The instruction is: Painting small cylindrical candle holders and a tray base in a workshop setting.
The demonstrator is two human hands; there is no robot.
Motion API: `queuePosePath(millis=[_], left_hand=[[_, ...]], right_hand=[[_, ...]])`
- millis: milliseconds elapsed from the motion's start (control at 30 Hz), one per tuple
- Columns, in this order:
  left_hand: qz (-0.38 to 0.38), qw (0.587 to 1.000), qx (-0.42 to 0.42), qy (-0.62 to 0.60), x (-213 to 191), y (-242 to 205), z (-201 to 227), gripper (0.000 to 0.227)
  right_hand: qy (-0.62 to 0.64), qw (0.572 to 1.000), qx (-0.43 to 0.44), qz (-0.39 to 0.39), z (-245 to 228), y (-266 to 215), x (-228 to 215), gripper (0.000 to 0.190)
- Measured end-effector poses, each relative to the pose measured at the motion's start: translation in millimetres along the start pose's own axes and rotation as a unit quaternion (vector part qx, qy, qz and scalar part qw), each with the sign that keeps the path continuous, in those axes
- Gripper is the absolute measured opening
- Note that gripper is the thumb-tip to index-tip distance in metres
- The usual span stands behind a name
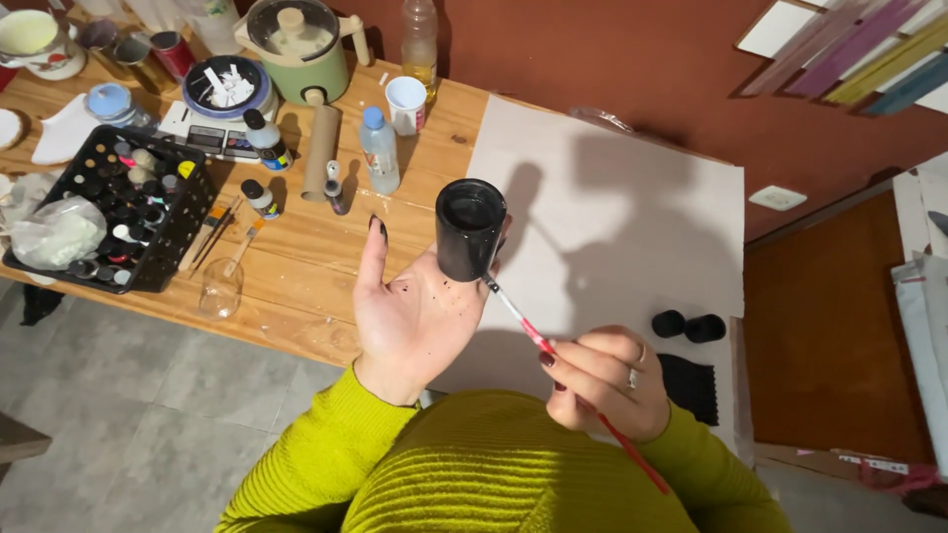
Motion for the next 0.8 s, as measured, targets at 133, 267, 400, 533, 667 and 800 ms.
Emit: queuePosePath(millis=[133,267,400,533,667,800], left_hand=[[-0.008,0.999,-0.006,0.032,-1.4,-0.6,-5.0,0.089],[-0.028,0.999,-0.009,0.023,3.9,0.5,-8.1,0.088],[-0.039,0.999,-0.013,0.028,4.9,0.5,-10.8,0.089],[-0.018,0.999,-0.01,0.036,6.7,0.8,-14.0,0.089],[-0.016,1.0,-0.007,0.02,6.8,0.2,-14.8,0.09],[-0.027,0.999,-0.014,0.036,5.9,-0.5,-17.1,0.091]], right_hand=[[0.002,0.999,-0.046,0.015,-6.1,4.7,4.6,0.022],[0.006,1.0,-0.007,0.006,2.2,2.5,-2.8,0.021],[0.014,1.0,0.003,0.018,7.8,-19.0,-3.1,0.022],[0.023,0.999,-0.027,0.02,1.0,-0.7,-3.8,0.022],[0.019,1.0,0.011,0.013,7.8,-6.4,-10.6,0.021],[0.014,1.0,-0.018,0.008,-1.9,-4.0,-6.1,0.019]])
Point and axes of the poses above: each hand's wrist, its own y-axis towards the middle knuckle, its own x-axis out of the palm, z = x × y, the point moved 9 cm from there along y, towards the middle knuckle, and after that the axes turned 3 degrees about -y, right-handed, at the moved point
